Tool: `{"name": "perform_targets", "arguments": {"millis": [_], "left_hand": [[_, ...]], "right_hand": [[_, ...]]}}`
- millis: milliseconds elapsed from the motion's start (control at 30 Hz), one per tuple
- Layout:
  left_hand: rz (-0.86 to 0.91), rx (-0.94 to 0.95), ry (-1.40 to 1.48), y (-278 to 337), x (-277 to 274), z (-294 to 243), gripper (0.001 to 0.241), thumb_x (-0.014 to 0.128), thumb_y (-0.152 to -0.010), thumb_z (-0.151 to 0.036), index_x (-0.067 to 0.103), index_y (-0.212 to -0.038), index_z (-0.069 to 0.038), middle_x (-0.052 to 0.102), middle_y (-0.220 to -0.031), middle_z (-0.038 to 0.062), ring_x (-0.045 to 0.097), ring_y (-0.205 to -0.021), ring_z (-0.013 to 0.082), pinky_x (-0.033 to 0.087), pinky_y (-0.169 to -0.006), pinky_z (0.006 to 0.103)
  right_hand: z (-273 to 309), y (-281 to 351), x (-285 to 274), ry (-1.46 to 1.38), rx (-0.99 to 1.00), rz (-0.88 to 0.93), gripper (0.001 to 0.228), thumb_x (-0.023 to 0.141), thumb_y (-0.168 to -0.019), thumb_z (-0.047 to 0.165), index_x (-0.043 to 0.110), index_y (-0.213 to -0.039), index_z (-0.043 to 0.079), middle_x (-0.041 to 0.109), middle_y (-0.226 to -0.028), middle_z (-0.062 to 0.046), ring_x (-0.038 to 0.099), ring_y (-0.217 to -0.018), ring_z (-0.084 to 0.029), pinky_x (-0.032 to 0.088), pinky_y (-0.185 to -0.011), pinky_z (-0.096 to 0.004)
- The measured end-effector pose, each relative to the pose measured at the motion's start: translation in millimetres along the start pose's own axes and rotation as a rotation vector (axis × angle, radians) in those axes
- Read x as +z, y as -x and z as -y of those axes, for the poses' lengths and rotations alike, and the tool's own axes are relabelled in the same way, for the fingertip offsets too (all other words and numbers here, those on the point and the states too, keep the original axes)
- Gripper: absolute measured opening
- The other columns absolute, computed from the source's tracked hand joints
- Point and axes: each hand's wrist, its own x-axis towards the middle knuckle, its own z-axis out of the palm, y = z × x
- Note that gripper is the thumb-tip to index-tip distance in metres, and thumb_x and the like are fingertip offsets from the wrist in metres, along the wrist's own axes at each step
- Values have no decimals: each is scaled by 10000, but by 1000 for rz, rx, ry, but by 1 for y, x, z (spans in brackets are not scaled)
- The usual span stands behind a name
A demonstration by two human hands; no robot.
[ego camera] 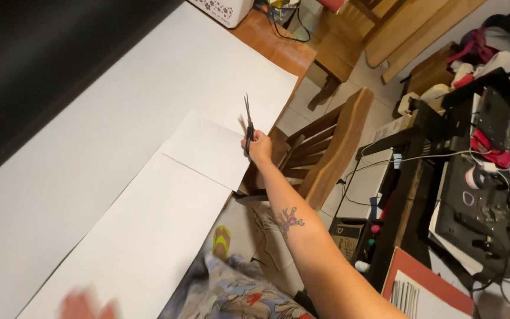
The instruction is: Cutting out rectangular pieces from a large roll of white material using scissors on a wooden table.
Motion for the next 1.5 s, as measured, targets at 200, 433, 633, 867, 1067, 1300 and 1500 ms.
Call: {"name": "perform_targets", "arguments": {"millis": [200,433,633,867,1067,1300,1500], "left_hand": [[530,-26,273,-214,95,-136,654,543,-964,-432,460,-1515,-88,435,-1591,192,371,-1495,370,252,-1247,539],[889,52,103,-321,152,-188,682,316,-1054,-568,193,-1654,-269,141,-1736,44,126,-1593,218,47,-1298,484],[720,117,132,-316,181,-183,652,367,-1050,-547,299,-1628,-253,223,-1720,71,201,-1580,243,68,-1297,508],[415,168,217,-306,193,-178,665,451,-1006,-564,436,-1575,-221,374,-1657,131,358,-1519,301,220,-1253,560],[361,116,249,-309,194,-169,645,389,-1056,-541,435,-1590,-182,344,-1678,153,321,-1540,317,184,-1244,579],[335,139,224,-307,198,-172,617,485,-1026,-493,469,-1570,-203,380,-1661,153,348,-1532,331,203,-1242,587],[358,115,193,-307,197,-174,616,495,-1013,-512,466,-1563,-235,375,-1662,129,339,-1536,309,208,-1250,568]], "right_hand": [[-16,-7,6,-54,51,-3,152,782,-686,136,725,-824,161,671,-668,11,631,-623,-132,507,-583,-275],[-22,-7,12,-98,29,-112,183,834,-626,157,748,-788,162,652,-586,18,659,-625,-128,525,-626,-247],[-35,-19,12,70,65,-138,203,846,-615,167,745,-790,147,661,-622,-33,711,-705,-221,547,-667,-329],[-49,-31,8,188,109,-136,214,851,-593,204,709,-750,171,642,-617,9,707,-707,-199,548,-676,-311],[-40,-19,14,137,132,-162,212,854,-592,203,721,-755,175,643,-624,24,708,-709,-191,543,-680,-295],[-25,-9,8,165,96,-141,198,835,-607,180,732,-774,159,658,-634,-7,716,-724,-207,546,-688,-310],[-24,-8,3,173,59,-113,211,853,-596,192,720,-760,185,622,-607,33,682,-680,-164,527,-683,-260]]}}
